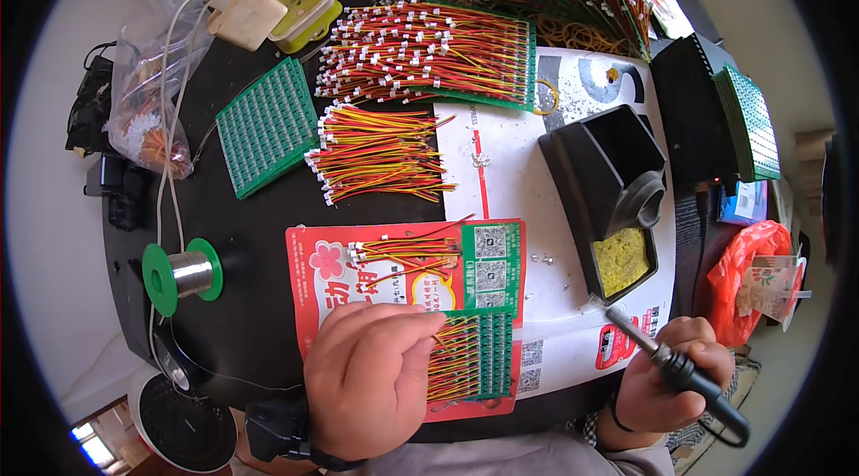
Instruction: Solder wire connections onto a series of small green PCB boards.
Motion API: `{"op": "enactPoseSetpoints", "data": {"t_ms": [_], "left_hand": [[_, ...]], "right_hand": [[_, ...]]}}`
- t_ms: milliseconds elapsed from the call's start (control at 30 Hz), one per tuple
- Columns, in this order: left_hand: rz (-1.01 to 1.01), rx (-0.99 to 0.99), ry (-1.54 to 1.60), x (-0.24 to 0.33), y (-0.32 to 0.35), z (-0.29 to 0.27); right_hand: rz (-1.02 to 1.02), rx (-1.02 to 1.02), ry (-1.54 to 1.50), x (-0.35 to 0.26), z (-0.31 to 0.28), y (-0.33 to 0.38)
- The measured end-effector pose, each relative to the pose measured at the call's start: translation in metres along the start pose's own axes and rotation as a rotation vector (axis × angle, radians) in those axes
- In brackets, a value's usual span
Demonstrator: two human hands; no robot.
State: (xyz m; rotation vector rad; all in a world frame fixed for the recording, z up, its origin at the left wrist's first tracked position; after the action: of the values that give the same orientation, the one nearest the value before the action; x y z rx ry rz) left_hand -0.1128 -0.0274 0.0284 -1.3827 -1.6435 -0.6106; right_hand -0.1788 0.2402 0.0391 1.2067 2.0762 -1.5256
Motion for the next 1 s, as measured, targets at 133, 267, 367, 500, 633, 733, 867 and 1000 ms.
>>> {"op": "enactPoseSetpoints", "data": {"t_ms": [133, 267, 367, 500, 633, 733, 867, 1000], "left_hand": [[0.015, -0.013, 0.140, 0.010, -0.001, 0.000], [-0.096, -0.006, 0.496, -0.002, 0.009, 0.006], [-0.289, 0.051, 0.735, -0.010, 0.014, 0.005], [-0.313, 0.031, 0.690, -0.015, 0.013, 0.003], [-0.215, -0.125, 0.491, -0.005, 0.006, -0.003], [-0.194, -0.070, 0.461, -0.010, 0.004, -0.004], [-0.097, 0.028, 0.298, 0.001, 0.003, -0.003], [-0.009, -0.034, 0.193, 0.002, 0.002, -0.004]], "right_hand": [[0.147, -0.096, -0.076, -0.001, 0.006, 0.001], [0.226, -0.192, -0.131, -0.011, 0.027, 0.002], [0.177, -0.238, -0.170, -0.015, 0.030, 0.006], [0.144, -0.258, -0.118, -0.014, 0.030, 0.007], [0.095, -0.280, -0.143, -0.016, 0.027, 0.002], [0.078, -0.310, -0.136, -0.017, 0.029, -0.002], [0.067, -0.277, -0.135, -0.018, 0.030, 0.001], [0.062, -0.266, -0.091, -0.019, 0.033, 0.002]]}}
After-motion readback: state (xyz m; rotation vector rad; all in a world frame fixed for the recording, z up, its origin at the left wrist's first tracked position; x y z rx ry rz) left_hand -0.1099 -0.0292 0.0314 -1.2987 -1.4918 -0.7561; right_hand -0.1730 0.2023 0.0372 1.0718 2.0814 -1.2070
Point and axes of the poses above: each hand's wrist, its own y-axis away from the middle knuckle, its own z-axis out of the palm, x = y × z, the point moved 8 cm from there along -y, towards the middle knuckle, and after that the axes turned 12 degrees about y, right-handed, at the moved point
